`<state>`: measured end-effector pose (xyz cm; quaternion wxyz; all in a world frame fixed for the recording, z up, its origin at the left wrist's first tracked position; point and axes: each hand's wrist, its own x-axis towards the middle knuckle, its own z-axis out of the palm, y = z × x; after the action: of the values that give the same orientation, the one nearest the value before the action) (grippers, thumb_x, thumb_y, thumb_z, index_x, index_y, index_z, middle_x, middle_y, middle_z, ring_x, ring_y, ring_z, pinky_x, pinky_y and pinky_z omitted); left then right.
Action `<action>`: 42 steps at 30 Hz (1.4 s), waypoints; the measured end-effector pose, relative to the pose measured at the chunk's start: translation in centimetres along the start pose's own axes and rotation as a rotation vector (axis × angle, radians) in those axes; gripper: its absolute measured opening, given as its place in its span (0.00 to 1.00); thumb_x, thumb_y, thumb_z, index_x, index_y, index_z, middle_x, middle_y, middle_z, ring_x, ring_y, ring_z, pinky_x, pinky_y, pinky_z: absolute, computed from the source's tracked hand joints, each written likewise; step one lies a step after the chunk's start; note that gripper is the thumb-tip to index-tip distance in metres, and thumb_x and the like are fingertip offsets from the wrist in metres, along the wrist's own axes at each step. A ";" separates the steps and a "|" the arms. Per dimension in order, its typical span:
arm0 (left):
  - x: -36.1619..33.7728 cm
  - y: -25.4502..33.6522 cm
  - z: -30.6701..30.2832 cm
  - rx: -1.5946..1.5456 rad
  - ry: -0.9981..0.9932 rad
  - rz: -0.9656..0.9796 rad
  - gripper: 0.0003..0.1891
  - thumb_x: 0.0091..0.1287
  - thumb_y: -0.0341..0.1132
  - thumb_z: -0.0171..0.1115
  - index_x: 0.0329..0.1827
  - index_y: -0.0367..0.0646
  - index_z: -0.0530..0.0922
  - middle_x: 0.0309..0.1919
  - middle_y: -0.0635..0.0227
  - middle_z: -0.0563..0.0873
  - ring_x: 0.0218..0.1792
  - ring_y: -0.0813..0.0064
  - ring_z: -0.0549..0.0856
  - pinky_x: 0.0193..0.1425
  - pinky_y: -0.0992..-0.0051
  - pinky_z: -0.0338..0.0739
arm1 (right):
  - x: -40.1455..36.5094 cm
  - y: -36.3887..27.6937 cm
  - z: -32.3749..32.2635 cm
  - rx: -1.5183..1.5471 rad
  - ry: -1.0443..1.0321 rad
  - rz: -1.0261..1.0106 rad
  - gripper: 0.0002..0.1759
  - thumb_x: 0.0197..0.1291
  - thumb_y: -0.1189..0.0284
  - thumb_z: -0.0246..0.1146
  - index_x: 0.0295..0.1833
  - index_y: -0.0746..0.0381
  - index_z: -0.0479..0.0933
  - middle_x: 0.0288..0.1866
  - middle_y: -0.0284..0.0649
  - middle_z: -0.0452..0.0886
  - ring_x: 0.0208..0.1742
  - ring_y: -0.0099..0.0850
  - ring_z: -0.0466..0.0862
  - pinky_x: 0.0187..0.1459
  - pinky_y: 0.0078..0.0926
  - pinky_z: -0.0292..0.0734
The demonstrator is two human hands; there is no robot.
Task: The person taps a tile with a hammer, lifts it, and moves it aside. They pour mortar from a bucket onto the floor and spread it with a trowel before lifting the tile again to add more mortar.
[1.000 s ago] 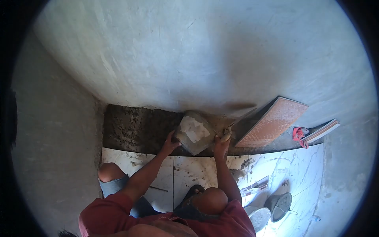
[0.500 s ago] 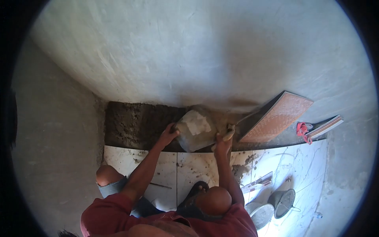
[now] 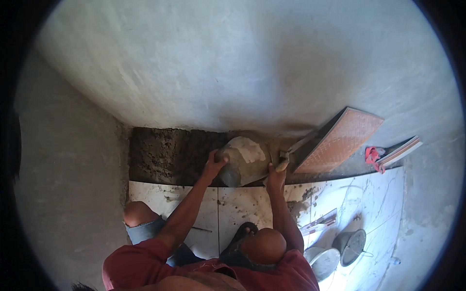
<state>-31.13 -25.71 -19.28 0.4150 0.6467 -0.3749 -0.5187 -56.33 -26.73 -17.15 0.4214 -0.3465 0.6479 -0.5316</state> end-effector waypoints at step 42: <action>-2.4 14.8 -8.3 0.072 -0.180 0.140 0.29 0.66 0.58 0.50 0.54 0.41 0.75 0.51 0.64 0.80 0.50 0.68 0.78 0.55 0.69 0.69 | -9.6 -7.9 -1.2 0.136 -0.143 0.029 0.28 0.56 0.67 0.65 0.57 0.65 0.61 0.35 0.38 0.74 0.22 0.23 0.76 0.21 0.21 0.73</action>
<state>-24.22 -27.78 -3.75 0.3912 0.5844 -0.4733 -0.5305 -53.52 -19.16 -7.62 0.4968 -0.3449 0.5834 -0.5421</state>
